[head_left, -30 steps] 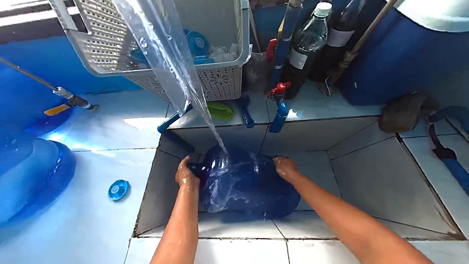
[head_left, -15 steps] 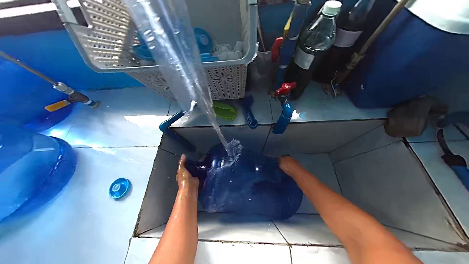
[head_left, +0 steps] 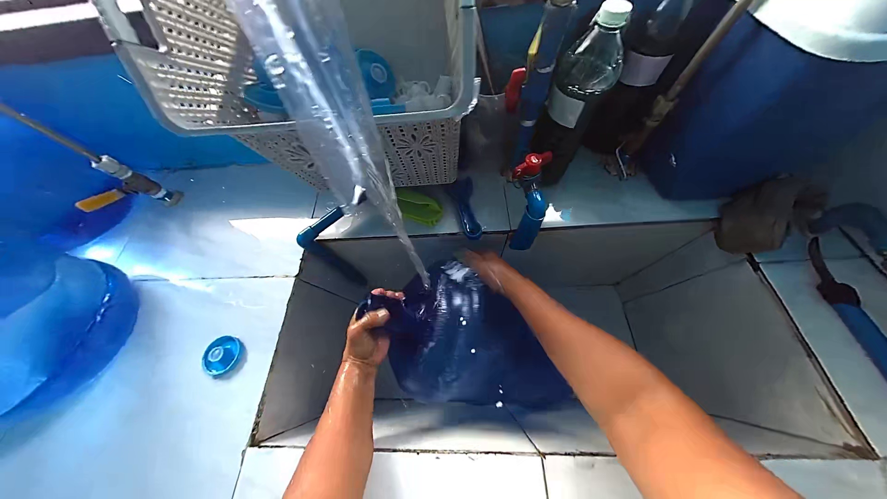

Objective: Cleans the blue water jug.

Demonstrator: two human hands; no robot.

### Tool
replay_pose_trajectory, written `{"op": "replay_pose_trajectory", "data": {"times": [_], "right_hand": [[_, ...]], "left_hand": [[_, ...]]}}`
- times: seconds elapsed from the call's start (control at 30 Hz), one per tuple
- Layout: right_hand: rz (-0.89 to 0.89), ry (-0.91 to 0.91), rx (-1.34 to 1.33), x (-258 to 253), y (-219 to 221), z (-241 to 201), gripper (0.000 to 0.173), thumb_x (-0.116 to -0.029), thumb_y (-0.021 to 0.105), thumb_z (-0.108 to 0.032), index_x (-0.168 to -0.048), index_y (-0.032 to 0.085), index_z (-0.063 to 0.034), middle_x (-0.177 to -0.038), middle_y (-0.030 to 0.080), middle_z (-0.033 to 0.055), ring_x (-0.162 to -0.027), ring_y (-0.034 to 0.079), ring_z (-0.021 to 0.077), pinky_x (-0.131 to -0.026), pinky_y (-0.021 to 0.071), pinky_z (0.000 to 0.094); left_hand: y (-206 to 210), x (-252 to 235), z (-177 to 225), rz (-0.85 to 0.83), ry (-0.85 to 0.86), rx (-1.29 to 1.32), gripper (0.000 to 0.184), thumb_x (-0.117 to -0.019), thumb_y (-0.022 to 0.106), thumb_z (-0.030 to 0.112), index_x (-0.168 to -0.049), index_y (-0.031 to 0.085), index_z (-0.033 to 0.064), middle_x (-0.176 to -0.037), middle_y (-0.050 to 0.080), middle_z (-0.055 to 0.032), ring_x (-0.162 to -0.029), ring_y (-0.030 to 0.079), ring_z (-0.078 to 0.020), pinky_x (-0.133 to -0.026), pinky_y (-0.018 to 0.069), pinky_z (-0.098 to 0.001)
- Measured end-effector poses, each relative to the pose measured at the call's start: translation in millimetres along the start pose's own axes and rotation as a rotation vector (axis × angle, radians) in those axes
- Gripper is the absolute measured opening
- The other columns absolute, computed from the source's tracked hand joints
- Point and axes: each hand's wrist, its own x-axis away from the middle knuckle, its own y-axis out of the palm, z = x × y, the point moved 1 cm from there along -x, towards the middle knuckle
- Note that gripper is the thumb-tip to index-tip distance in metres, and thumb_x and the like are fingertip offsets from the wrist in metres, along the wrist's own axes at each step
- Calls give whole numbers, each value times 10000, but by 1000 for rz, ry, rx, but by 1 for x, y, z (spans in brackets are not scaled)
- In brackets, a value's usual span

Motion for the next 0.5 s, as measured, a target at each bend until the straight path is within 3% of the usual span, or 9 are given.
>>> {"op": "replay_pose_trajectory", "data": {"times": [0.03,0.07,0.13,0.2,0.27,0.3,0.37,0.43,0.5], "right_hand": [[35,140,20,10,2,43,449,-1102,449,-300,-1330,625,44,-1351,612,291,-1295,568,423,-1105,417,608],[32,247,113,25,5,73,491,-1113,382,-326,-1379,594,28,-1413,574,287,-1350,530,428,-1129,396,616],[48,355,179,47,3,79,524,-1128,295,-315,-1411,547,47,-1486,497,298,-1415,459,432,-1163,353,594],[241,183,92,68,11,43,468,-1127,327,-224,-1388,557,89,-1451,531,305,-1396,488,406,-1181,352,523],[494,-283,118,82,43,14,384,-1058,446,-141,-1275,658,94,-1327,644,277,-1304,592,377,-1138,441,493],[521,-552,183,87,63,0,372,-1016,501,-159,-1208,702,87,-1283,681,258,-1278,622,374,-1122,469,498],[255,-835,394,92,87,-41,332,-980,587,-205,-1139,735,45,-1228,710,233,-1256,629,395,-1123,457,537],[-130,-534,578,74,64,-99,348,-1007,599,-239,-1189,687,44,-1220,681,245,-1226,617,403,-1059,460,575],[-231,-122,515,23,21,-121,382,-1000,639,-265,-1206,677,54,-1240,661,284,-1207,612,451,-995,461,673]], "left_hand": [[-2,-4,3,254,-15,-79,253,-913,585,220,-1103,594,54,-992,704,-93,-948,693,-205,-849,588,-416],[-2,-10,9,528,-61,-113,323,-1002,600,222,-1228,587,-9,-1082,674,-162,-1007,659,-264,-896,555,-485],[13,-16,17,728,-97,-184,382,-928,689,107,-1258,575,-46,-1105,645,-210,-986,633,-301,-843,538,-512],[23,-6,17,429,9,-147,336,-817,688,-6,-1131,573,-26,-937,661,-154,-845,661,-236,-739,579,-427],[13,-4,6,134,33,-24,366,-711,676,73,-1072,618,55,-920,719,-67,-857,708,-166,-771,609,-346],[15,-1,0,179,12,8,308,-802,618,67,-1106,587,33,-930,697,-86,-863,695,-180,-784,602,-362],[30,3,-1,433,-80,-1,193,-972,589,56,-1149,559,-14,-905,645,-134,-803,655,-219,-734,580,-407],[43,11,-1,342,-37,-50,165,-882,583,-35,-1042,554,-9,-822,659,-105,-739,665,-181,-685,585,-359],[43,18,-3,68,55,-43,401,-652,716,14,-1031,586,2,-879,703,-99,-819,701,-178,-749,607,-351]]}}
